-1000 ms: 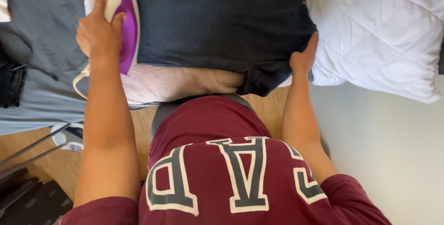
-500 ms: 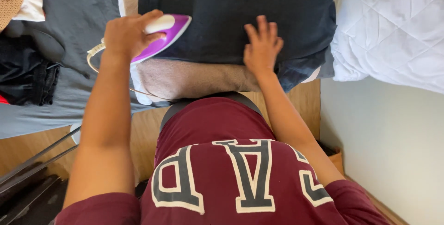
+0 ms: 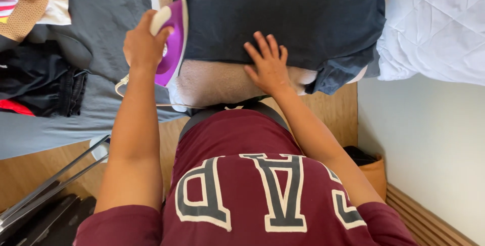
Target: The person irons a white garment and then a black t-shirt on a towel-covered surface. They use a purple and white iron to smooth the fabric, folding the garments as they work.
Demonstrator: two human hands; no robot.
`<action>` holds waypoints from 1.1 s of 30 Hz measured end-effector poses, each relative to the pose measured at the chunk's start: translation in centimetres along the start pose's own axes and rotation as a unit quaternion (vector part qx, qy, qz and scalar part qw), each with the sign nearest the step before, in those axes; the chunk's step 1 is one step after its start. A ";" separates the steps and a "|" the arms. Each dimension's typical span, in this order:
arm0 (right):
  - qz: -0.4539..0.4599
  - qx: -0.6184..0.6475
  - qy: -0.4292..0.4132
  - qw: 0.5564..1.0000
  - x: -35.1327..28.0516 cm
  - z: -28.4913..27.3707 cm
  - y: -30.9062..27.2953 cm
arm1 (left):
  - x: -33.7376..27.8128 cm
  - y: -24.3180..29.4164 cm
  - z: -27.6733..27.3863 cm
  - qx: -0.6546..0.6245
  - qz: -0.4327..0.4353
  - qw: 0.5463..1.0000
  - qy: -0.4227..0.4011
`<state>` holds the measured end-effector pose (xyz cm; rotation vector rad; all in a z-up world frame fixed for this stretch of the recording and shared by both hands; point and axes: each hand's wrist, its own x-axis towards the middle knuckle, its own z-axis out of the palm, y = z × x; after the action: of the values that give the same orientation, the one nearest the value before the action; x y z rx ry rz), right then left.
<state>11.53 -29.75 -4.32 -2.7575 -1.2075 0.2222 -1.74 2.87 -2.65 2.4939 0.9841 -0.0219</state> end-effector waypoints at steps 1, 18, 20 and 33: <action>-0.059 0.008 0.034 0.998 -0.2 -0.7 -1.0 | 0.1 -0.3 -0.3 -0.054 -0.049 0.997 0.031; -0.122 -0.166 0.144 0.968 0.2 -0.6 0.1 | 0.3 -0.6 0.8 0.022 0.065 0.998 0.013; -0.136 -0.172 0.144 0.965 0.3 -0.9 -0.1 | 0.9 -0.8 -0.6 0.002 -0.018 0.999 0.030; -0.187 -0.129 0.148 0.963 0.5 -2.1 1.8 | 2.4 -0.1 1.5 0.076 0.112 0.991 -0.015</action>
<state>13.52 -30.70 -2.64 -2.5584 -1.7284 -0.3951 0.21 3.84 -4.45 2.7222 0.7078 -0.0655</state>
